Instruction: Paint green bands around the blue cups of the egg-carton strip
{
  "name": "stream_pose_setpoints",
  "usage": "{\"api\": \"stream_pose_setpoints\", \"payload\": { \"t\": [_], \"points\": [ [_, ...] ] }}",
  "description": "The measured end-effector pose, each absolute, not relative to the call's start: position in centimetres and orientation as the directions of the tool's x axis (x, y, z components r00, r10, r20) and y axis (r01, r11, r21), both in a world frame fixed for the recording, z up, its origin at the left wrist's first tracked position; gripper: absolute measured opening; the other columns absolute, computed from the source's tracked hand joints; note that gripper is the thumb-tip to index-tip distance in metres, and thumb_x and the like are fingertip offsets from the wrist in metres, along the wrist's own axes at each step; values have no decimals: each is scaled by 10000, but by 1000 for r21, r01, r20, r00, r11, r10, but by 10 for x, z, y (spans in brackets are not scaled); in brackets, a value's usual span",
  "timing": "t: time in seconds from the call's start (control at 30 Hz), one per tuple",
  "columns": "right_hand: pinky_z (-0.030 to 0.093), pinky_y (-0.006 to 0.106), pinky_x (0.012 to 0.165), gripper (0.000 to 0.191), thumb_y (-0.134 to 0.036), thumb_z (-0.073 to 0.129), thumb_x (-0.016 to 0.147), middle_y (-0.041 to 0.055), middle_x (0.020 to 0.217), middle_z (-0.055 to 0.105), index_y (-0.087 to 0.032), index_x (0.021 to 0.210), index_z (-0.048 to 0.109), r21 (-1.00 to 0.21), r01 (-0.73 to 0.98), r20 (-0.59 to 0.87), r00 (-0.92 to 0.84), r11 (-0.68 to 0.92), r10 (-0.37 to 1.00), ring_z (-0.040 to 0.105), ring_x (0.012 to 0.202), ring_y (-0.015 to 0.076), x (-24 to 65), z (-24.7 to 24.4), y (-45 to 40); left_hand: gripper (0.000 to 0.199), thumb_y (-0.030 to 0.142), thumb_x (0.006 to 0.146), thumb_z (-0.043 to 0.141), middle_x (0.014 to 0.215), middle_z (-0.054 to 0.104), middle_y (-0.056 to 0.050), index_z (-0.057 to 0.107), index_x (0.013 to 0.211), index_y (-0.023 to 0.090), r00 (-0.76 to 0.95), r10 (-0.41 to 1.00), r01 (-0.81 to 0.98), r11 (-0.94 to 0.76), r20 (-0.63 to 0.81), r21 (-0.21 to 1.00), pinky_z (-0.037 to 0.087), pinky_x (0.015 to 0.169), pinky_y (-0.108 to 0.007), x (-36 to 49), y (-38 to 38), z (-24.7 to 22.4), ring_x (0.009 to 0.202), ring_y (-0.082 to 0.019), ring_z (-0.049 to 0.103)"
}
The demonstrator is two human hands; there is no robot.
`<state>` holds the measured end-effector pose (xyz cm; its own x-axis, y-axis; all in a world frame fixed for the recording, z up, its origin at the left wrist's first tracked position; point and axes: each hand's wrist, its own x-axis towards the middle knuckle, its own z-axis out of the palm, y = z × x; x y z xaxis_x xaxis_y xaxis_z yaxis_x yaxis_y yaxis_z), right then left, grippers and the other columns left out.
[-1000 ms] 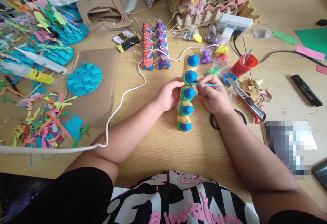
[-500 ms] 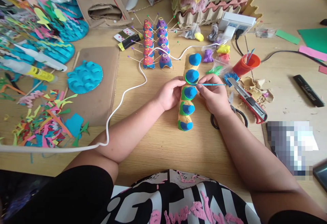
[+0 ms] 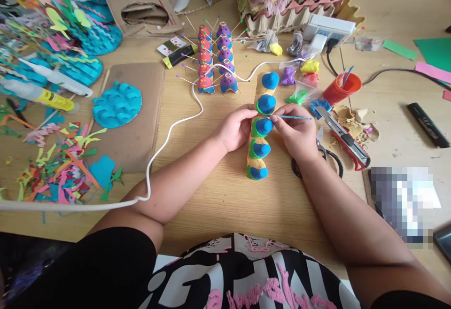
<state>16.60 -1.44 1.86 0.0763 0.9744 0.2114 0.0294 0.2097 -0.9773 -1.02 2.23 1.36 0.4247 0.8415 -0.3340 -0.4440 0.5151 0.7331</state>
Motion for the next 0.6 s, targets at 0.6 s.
{"api": "stream_pose_setpoints", "payload": {
  "t": [0.6],
  "points": [
    [558,280,631,493,-706,927,770,-15,822,735,-251,859,761,-950,119,301,86,290,950,656,701,129,170,6,-7,84,217,841,762,758,766,-6,687,834,179,474,842,-528,505,-256,683,573,645,-233,-10,19,16,656,-125,719]
  ]
}}
